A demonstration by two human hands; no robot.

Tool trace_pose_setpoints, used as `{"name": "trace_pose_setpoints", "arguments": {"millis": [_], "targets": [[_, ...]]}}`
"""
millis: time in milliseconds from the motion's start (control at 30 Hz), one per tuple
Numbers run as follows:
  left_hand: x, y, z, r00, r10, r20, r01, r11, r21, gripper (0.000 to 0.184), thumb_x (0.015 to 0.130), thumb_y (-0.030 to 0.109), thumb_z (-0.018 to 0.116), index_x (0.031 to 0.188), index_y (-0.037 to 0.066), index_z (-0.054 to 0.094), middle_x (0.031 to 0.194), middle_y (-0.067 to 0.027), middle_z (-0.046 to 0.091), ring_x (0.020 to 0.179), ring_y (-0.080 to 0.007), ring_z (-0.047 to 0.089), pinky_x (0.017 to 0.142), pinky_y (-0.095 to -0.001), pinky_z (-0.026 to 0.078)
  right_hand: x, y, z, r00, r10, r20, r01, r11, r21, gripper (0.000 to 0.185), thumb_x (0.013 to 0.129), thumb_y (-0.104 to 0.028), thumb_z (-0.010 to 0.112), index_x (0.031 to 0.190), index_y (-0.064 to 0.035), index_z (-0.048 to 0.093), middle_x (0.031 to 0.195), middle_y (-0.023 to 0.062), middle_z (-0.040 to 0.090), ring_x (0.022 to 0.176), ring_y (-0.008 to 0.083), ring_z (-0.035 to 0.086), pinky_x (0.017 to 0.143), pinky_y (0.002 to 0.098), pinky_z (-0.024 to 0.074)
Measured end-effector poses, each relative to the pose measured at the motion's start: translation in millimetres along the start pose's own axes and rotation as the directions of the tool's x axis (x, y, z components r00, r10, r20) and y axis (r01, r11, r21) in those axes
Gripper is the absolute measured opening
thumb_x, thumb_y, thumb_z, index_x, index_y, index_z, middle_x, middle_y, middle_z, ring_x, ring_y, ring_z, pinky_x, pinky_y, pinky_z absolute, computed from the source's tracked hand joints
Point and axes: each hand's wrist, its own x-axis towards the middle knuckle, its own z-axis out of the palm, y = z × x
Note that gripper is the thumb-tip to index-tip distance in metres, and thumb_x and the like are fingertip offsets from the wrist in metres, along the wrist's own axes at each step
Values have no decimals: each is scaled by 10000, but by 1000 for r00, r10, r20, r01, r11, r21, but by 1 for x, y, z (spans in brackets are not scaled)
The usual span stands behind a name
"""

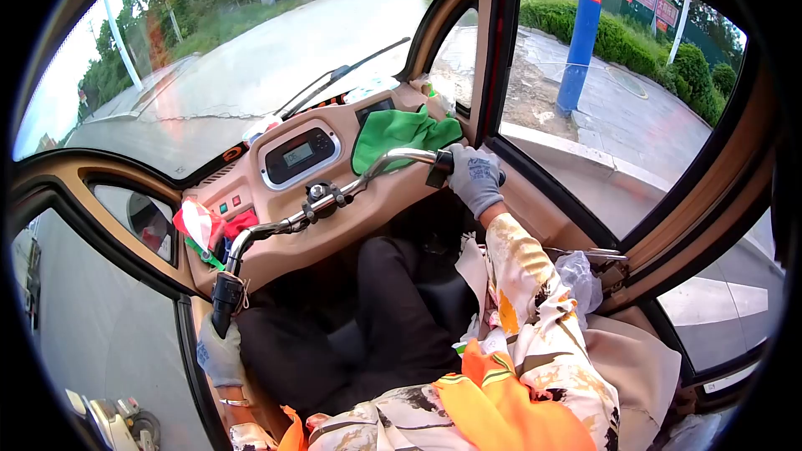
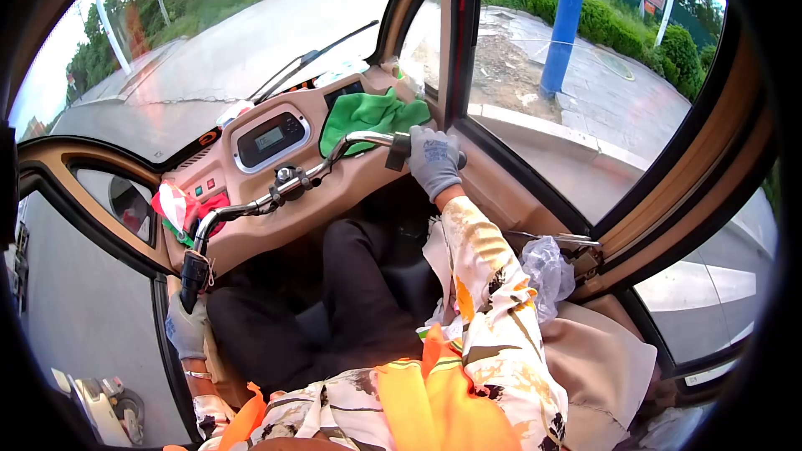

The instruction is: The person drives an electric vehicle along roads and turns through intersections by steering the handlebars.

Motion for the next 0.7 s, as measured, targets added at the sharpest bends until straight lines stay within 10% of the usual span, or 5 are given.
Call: {"name": "trace_pose_setpoints", "arguments": {"millis": [700], "targets": [[145,-40,-7,923,385,-31,-373,909,184,334,833,195,753,1150,104,696,945,-172,722,881,-393,703,777,-469,555,-36,-9,-22,886,-93,455,-10,976,219,474,818,-357,775,1092,-4,616,979,216,748,911,399,753,829,502,591]]}}
